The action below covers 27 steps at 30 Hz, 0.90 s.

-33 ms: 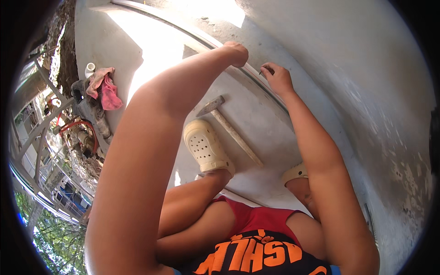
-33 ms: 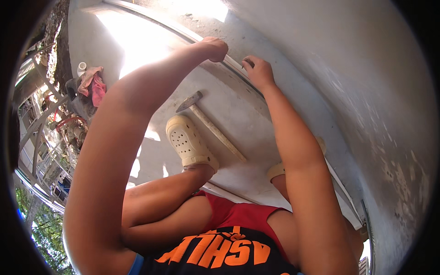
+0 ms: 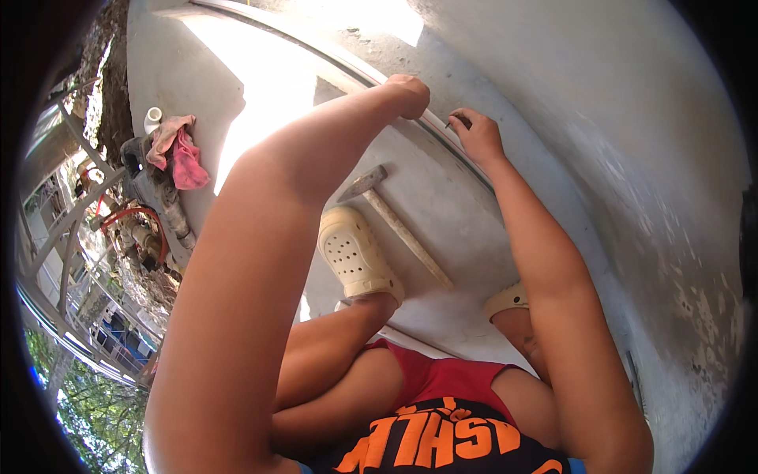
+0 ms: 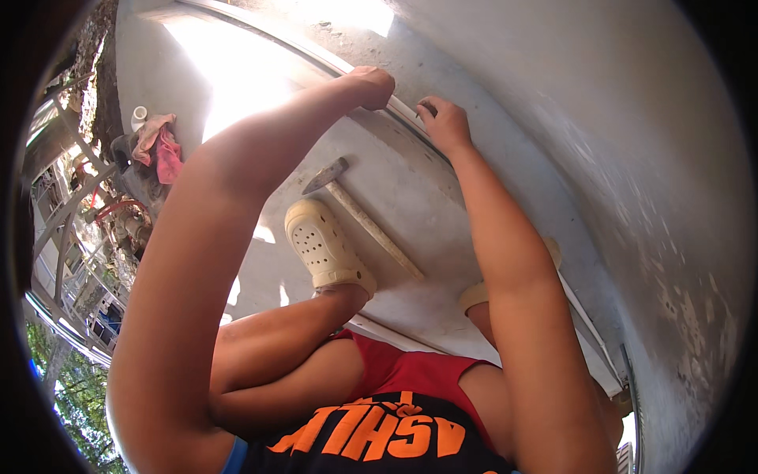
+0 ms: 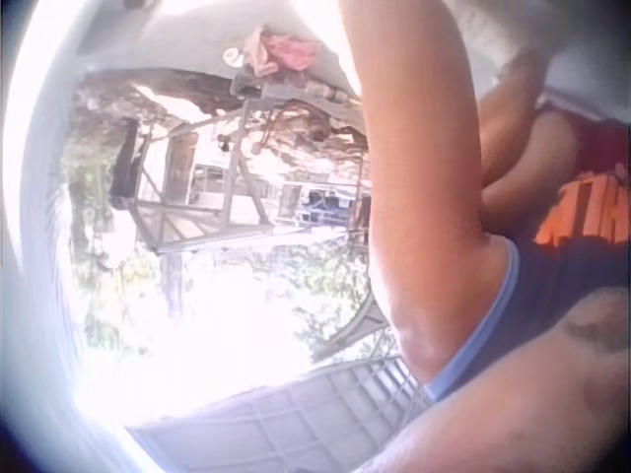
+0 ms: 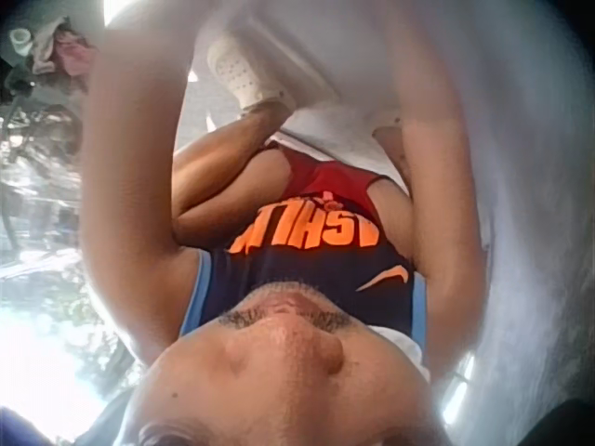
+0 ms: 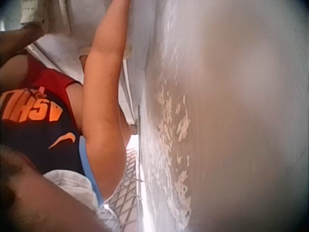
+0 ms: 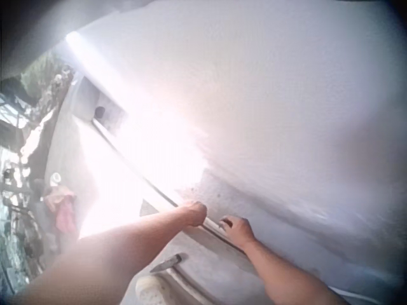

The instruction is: The person secures a white PVC pipe to a concrete ceiling using a hammer and nails. They repeatedly position the pipe, insert nails, and hammer them in place along the length of the pipe.

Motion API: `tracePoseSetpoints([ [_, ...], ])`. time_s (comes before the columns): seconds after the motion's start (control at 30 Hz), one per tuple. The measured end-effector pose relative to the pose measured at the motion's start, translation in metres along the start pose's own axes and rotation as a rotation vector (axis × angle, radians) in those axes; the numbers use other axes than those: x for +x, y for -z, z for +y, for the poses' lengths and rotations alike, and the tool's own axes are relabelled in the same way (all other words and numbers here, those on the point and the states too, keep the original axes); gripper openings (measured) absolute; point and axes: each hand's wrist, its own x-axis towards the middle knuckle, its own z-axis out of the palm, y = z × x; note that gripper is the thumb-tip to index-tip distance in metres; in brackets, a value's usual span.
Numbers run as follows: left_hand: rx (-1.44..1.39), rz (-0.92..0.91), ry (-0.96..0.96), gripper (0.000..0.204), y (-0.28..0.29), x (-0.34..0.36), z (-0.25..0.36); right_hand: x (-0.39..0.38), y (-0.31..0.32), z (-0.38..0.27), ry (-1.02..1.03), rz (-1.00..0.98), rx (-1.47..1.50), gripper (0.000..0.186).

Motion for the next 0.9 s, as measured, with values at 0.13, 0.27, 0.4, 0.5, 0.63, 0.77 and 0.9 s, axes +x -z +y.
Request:
tracePoseSetpoints([
  [0.13, -0.113, -0.003, 0.016, 0.025, 0.01, 0.004, 0.002, 0.007, -0.012, 0.015, -0.044, 0.098, 0.018, 0.025],
  [0.27, -0.016, 0.049, -0.041, 0.025, -0.01, 0.02, -0.009, 0.021, -0.009, -0.002, -0.034, 0.07, -0.059, 0.029],
  [0.4, 0.125, -0.036, -0.083, 0.024, 0.008, 0.025, 0.001, 0.027, -0.017, 0.007, -0.013, -0.103, -0.238, 0.029],
  [0.5, 0.117, 0.003, -0.109, 0.024, 0.01, 0.031, 0.008, 0.022, -0.02, 0.014, -0.046, -0.084, -0.174, 0.028],
  [0.63, 0.138, 0.091, -0.19, 0.025, 0.0, 0.037, 0.003, 0.022, -0.018, 0.013, -0.042, -0.086, -0.194, 0.027],
  [0.77, -0.093, 0.155, -0.247, 0.03, -0.01, 0.04, -0.007, 0.025, -0.025, 0.014, -0.043, -0.072, -0.168, 0.029],
  [0.9, -0.213, 0.017, -0.261, 0.034, -0.012, 0.056, -0.003, 0.024, -0.025, 0.012, -0.029, -0.064, -0.21, 0.027],
])
